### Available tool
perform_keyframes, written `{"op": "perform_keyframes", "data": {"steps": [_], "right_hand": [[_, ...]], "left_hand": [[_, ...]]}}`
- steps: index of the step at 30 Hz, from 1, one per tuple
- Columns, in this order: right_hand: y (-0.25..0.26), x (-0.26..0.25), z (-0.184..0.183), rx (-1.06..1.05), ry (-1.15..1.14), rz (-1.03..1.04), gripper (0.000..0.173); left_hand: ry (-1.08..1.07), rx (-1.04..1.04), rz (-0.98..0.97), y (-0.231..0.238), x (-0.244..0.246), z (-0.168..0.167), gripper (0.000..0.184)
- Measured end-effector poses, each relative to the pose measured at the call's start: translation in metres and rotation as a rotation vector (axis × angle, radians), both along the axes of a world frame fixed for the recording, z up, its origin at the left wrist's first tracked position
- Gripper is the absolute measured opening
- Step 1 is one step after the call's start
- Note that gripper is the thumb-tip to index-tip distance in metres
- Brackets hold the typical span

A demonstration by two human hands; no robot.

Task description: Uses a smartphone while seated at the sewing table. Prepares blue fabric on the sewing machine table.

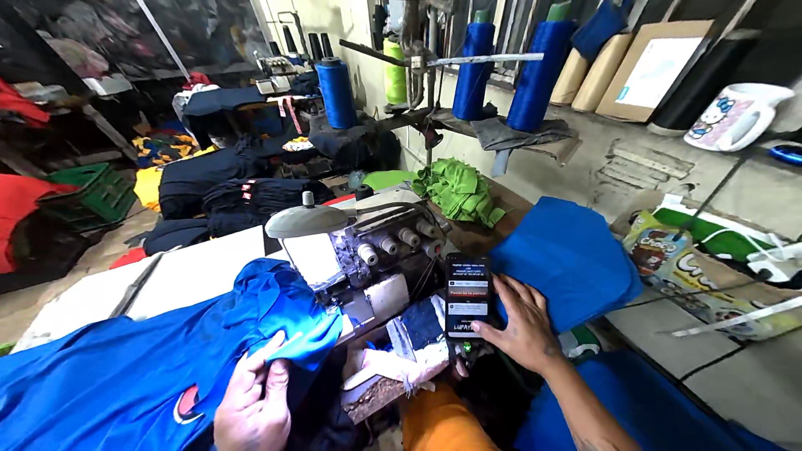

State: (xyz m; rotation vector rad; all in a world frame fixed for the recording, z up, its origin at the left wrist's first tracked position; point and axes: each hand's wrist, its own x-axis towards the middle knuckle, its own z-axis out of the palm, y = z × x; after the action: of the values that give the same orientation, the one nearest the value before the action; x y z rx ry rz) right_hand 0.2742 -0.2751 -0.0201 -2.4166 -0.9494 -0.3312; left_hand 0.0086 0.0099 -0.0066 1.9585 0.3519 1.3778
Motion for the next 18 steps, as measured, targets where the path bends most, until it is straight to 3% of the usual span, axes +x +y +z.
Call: {"op": "perform_keyframes", "data": {"steps": [18], "right_hand": [[0.0011,-0.0025,0.0075,-0.033,0.082,-0.004,0.094]], "left_hand": [[0.016,0.018,-0.054,0.0042,-0.0035,-0.0037,0.022]]}}
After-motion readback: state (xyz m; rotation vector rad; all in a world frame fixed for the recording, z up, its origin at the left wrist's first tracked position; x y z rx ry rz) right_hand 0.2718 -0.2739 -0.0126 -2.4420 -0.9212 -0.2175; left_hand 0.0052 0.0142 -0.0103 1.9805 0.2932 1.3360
